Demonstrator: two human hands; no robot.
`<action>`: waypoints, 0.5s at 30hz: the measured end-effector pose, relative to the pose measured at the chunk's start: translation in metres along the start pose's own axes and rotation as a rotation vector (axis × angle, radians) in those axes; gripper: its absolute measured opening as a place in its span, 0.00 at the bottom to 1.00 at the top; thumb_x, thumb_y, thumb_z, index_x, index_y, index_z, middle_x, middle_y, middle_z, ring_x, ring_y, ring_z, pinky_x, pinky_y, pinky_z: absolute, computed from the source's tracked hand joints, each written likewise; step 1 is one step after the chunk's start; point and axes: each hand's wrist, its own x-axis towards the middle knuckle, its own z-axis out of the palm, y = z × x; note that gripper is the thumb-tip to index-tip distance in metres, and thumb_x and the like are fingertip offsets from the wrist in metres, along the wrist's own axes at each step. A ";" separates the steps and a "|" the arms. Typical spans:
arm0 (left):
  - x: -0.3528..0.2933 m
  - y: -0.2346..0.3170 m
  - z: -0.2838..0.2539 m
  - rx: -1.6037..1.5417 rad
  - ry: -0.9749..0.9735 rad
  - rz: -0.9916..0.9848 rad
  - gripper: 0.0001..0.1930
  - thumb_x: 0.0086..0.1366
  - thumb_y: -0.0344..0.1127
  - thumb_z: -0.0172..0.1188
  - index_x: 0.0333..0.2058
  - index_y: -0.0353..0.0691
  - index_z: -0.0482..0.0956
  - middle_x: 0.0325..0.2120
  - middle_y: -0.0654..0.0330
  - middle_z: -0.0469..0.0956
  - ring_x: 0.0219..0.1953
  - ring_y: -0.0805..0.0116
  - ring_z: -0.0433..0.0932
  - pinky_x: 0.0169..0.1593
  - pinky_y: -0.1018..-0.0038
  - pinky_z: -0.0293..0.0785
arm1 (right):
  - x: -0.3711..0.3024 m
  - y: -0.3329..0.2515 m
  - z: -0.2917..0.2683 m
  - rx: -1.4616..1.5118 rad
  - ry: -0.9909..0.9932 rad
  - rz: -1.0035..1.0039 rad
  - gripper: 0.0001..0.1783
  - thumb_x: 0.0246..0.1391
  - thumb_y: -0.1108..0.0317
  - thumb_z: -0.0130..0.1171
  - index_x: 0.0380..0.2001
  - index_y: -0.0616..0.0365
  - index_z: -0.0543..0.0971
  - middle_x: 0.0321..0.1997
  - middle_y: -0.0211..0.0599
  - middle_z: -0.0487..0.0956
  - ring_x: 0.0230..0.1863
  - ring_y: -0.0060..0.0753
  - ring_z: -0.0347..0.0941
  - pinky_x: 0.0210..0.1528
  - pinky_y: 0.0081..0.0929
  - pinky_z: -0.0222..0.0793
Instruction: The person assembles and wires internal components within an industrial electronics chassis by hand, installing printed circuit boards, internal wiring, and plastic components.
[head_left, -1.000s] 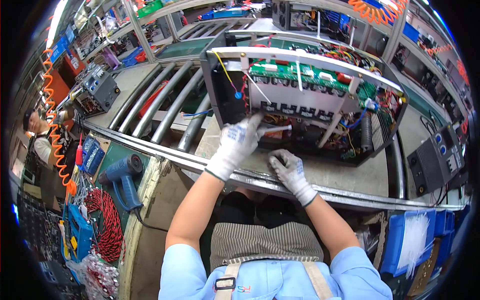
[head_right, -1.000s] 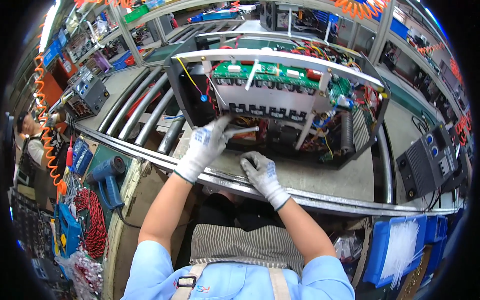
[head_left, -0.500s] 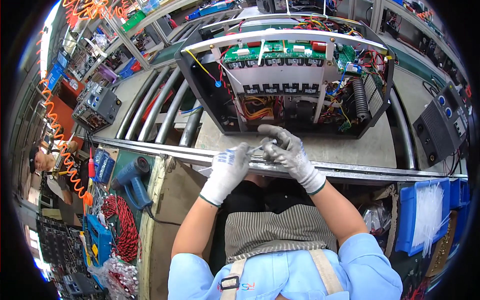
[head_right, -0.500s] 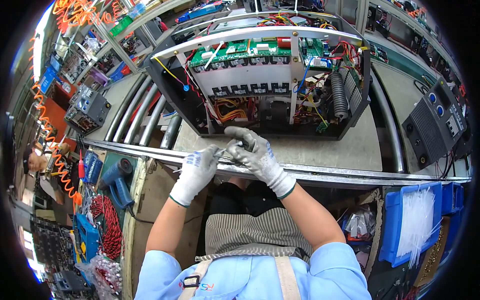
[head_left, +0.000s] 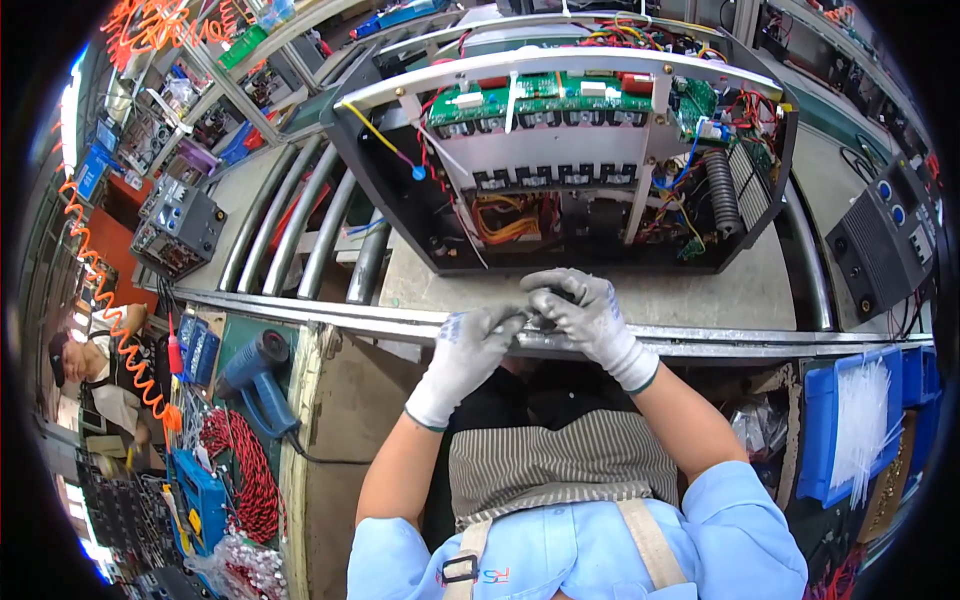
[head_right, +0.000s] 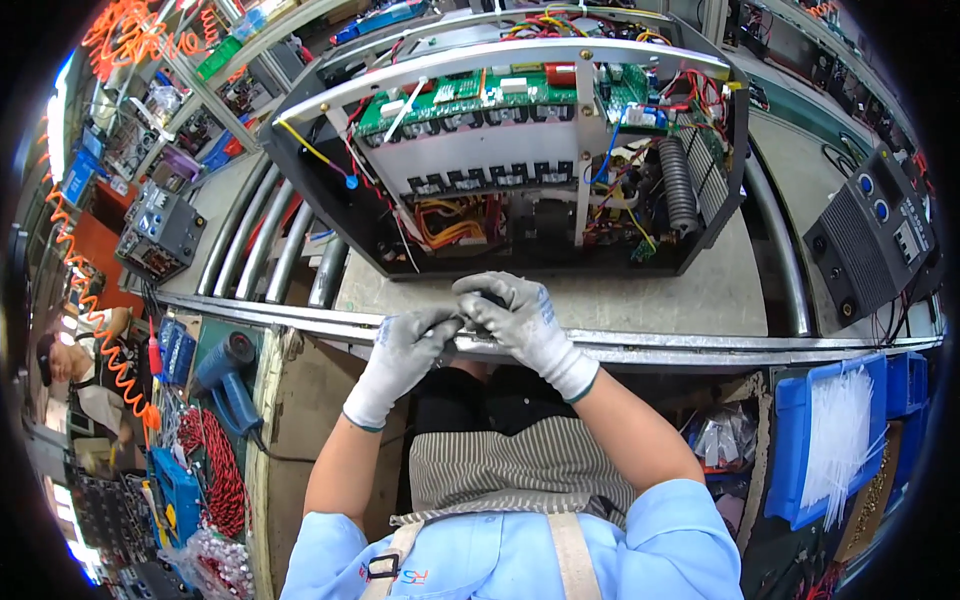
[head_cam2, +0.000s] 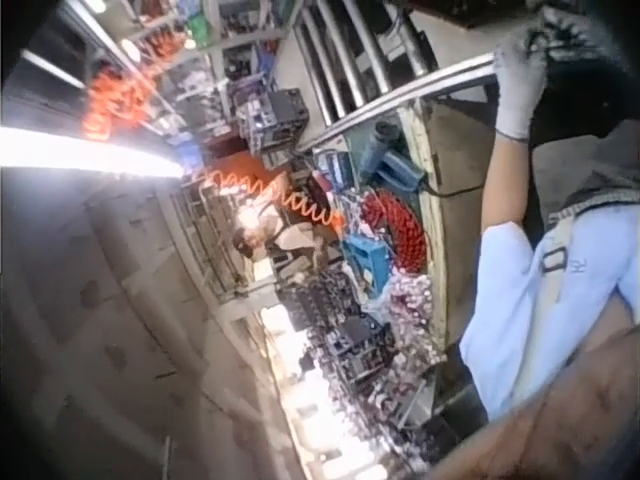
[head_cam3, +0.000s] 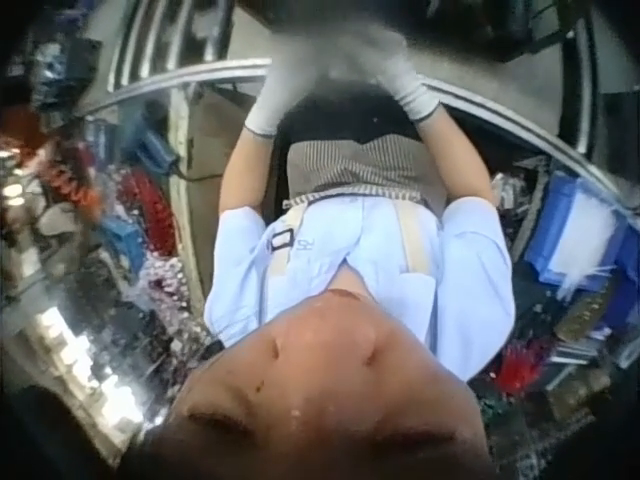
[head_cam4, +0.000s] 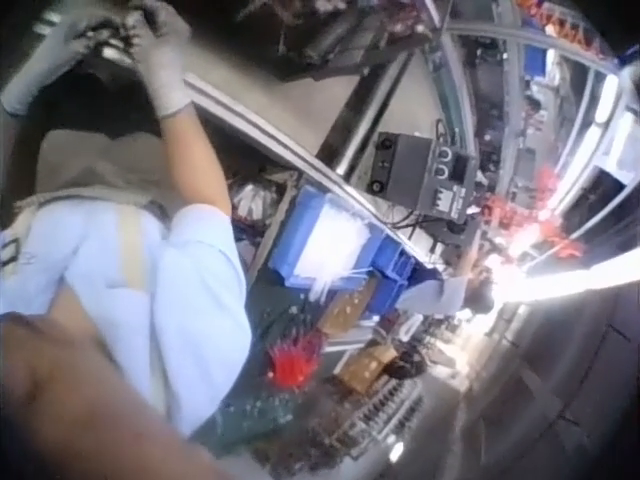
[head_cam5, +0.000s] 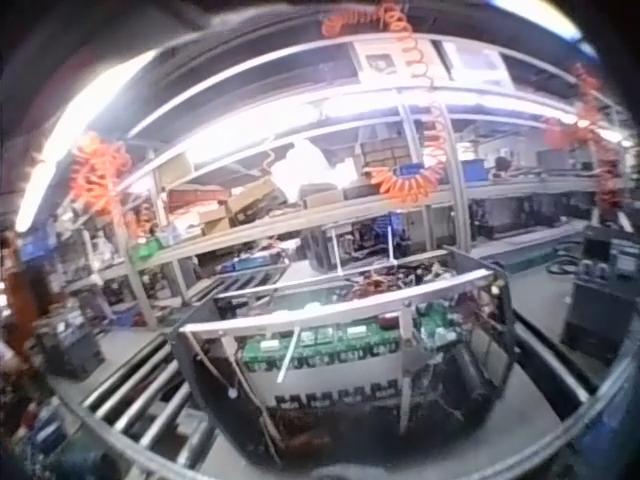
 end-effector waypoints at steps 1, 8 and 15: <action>0.000 -0.006 -0.003 -0.099 -0.026 -0.179 0.14 0.67 0.36 0.56 0.46 0.34 0.80 0.28 0.51 0.82 0.32 0.63 0.81 0.38 0.69 0.75 | 0.006 0.008 -0.003 -0.057 0.060 -0.094 0.14 0.55 0.67 0.63 0.45 0.59 0.81 0.41 0.38 0.82 0.39 0.30 0.78 0.45 0.26 0.74; 0.040 -0.033 0.017 -0.605 0.144 -0.278 0.13 0.68 0.38 0.56 0.36 0.32 0.81 0.19 0.65 0.75 0.18 0.78 0.69 0.24 0.78 0.66 | 0.085 0.010 -0.010 -1.111 0.001 -0.070 0.31 0.49 0.57 0.63 0.57 0.53 0.71 0.56 0.47 0.75 0.57 0.51 0.70 0.57 0.42 0.69; 0.067 -0.028 0.022 -1.058 0.190 -0.469 0.06 0.66 0.35 0.58 0.35 0.40 0.76 0.18 0.65 0.74 0.12 0.84 0.58 0.17 0.85 0.53 | 0.088 0.014 -0.010 -1.209 -0.015 -0.139 0.30 0.49 0.50 0.62 0.54 0.50 0.72 0.48 0.45 0.78 0.52 0.45 0.74 0.51 0.46 0.69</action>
